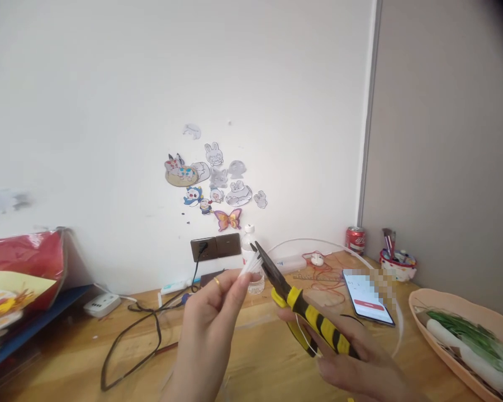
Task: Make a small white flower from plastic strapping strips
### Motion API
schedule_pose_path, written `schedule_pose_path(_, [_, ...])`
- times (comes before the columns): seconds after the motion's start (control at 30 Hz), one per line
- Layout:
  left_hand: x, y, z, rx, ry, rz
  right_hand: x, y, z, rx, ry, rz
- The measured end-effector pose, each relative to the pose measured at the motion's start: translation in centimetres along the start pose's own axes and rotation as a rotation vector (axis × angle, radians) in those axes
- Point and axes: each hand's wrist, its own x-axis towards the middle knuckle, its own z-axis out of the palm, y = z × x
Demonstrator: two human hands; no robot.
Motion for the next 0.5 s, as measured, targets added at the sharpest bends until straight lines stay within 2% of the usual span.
schedule_pose_path(0.13, [-0.1, 0.1, 0.1, -0.031, -0.093, -0.033, 0.3, 0.2, -0.4, 0.212, -0.057, -0.034])
schedule_pose_path(0.23, [-0.3, 0.2, 0.2, -0.056, -0.097, -0.023, 0.5, 0.0, -0.6, 0.321, -0.121, -0.074])
schedule_pose_path(0.37, [-0.8, 0.6, 0.4, -0.126, -0.126, -0.068, 0.5, -0.1, -0.9, 0.267, -0.183, -0.103])
schedule_pose_path(0.5, [-1.0, 0.7, 0.8, -0.163, -0.142, -0.049, 0.1, -0.3, -1.3, 0.197, -0.18, -0.085])
